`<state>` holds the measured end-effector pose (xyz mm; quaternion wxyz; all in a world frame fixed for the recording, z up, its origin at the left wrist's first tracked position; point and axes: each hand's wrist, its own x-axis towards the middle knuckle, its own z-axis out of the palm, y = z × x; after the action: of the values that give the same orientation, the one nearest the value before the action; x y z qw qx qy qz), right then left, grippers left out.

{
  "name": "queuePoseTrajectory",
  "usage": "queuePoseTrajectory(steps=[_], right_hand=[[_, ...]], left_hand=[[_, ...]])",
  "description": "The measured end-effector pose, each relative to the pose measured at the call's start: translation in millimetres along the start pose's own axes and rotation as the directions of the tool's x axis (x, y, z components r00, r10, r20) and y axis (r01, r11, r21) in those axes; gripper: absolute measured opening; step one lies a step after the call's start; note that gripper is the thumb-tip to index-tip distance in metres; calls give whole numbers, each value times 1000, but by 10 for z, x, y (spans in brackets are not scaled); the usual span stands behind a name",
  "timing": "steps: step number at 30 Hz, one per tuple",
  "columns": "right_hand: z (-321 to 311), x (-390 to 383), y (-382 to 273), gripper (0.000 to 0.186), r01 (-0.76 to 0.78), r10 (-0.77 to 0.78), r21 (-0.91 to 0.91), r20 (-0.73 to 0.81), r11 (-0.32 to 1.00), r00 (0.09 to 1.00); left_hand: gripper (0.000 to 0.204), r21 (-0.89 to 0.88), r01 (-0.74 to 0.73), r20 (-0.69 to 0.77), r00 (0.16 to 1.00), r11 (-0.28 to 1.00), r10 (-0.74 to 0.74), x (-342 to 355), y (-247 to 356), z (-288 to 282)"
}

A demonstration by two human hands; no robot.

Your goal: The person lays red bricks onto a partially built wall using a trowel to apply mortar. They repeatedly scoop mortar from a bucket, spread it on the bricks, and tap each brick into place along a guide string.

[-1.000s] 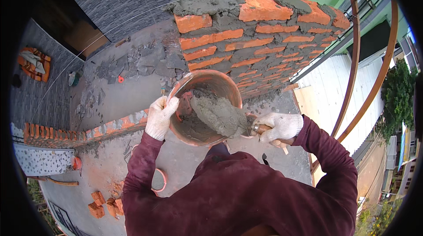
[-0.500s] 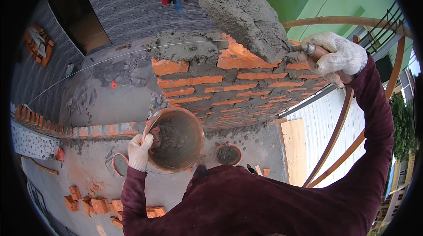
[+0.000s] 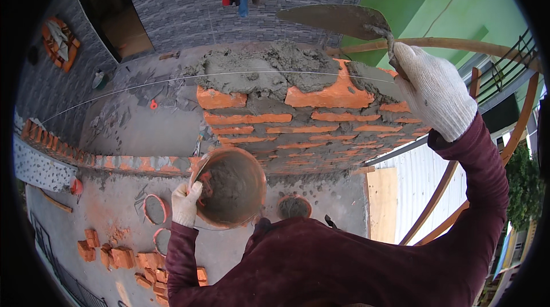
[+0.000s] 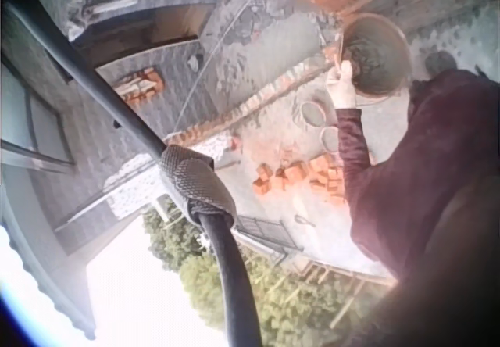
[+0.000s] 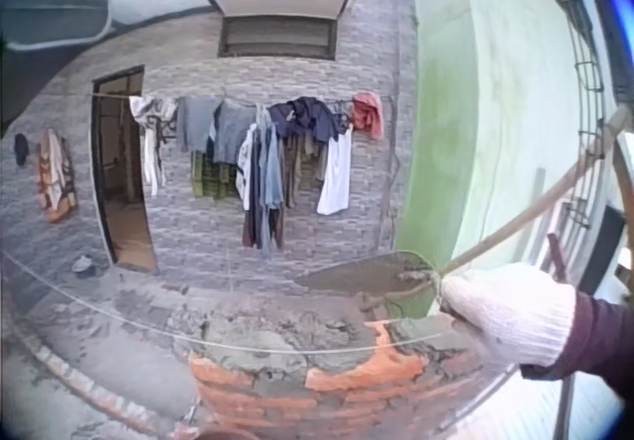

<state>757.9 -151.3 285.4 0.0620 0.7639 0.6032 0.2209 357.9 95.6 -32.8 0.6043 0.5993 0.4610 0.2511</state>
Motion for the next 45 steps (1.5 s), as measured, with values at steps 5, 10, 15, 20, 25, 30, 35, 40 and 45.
queuePoseTrajectory(steps=[5, 10, 15, 20, 25, 30, 35, 40, 45], right_hand=[[-68, 225, -179, 38, -1, 47, -268, 164, 963, 985], [29, 520, -581, 62, 270, -235, -181, 196, 946, 952], [-23, 480, -771, 56, 187, -146, -162, 238, 969, 960], [-438, 313, -917, 31, -189, 204, -83, 258, 978, 944], [-624, -620, -1093, 40, -708, 619, 441, 353, 551, 702], [-99, -1112, -1498, 41, -655, 511, 572, 419, 493, 750], [787, -969, -1242, 41, -529, 418, 537, 325, 657, 848], [936, -1312, -729, 39, -624, 430, 643, 457, 444, 778], [880, -1866, -497, 34, -620, 414, 564, 462, 545, 785]], left_hand=[[42, 75, -41, 98, 995, 996, 34, 290, -130, -95], [44, 116, -74, 183, 982, 991, 52, 422, -97, -217], [43, 132, -104, 221, 972, 986, 73, 537, -222, -323], [41, 142, -82, 222, 974, 987, 49, 535, -318, -408], [39, 147, -49, 243, 970, 988, 12, 610, -369, -476], [41, 134, -53, 265, 964, 990, 16, 516, -151, -397], [40, 161, -100, 267, 962, 982, 54, 360, -27, -380], [31, 78, -112, 230, 969, 991, 92, -42, 221, -178], [31, -5, -117, 145, 983, 993, 116, -428, 270, 144]])
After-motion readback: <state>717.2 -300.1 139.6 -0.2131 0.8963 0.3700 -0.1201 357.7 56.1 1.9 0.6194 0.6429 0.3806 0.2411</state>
